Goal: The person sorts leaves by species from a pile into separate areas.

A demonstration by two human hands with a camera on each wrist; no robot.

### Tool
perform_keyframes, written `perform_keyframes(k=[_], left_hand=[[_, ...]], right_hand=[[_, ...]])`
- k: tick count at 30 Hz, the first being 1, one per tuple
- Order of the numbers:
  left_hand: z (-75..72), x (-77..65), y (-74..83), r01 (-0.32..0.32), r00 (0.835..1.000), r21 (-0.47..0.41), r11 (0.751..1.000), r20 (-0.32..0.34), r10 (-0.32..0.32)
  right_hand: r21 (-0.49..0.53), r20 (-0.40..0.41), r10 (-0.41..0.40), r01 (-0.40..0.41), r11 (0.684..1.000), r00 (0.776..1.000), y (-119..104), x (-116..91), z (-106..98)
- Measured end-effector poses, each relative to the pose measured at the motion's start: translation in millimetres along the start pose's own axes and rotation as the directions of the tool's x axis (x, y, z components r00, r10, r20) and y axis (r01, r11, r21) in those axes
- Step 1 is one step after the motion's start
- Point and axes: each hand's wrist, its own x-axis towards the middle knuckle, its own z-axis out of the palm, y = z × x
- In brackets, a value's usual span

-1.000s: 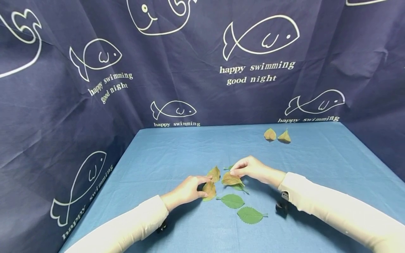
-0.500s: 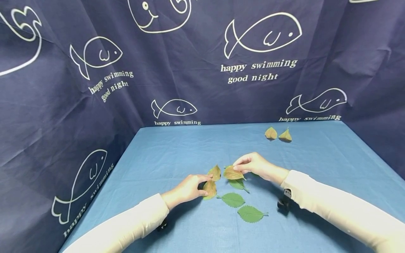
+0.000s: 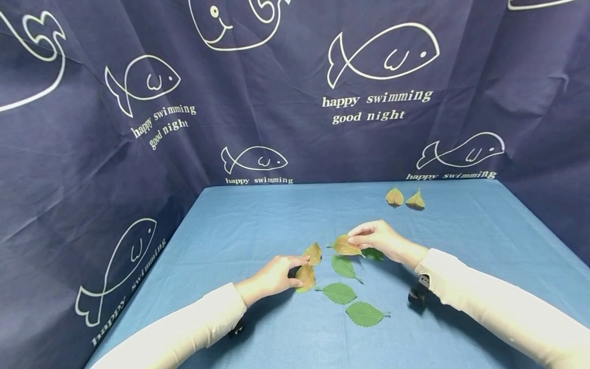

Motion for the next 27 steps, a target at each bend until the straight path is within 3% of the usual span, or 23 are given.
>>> perform_keyframes(k=[27], left_hand=[[-1.8, -1.0, 2.7, 0.009, 1.000, 0.004, 1.000, 0.004, -0.009]], right_hand=[[0.067, -0.115, -0.015, 0.023, 0.997, 0.993, 10.5, -1.3, -34.3]])
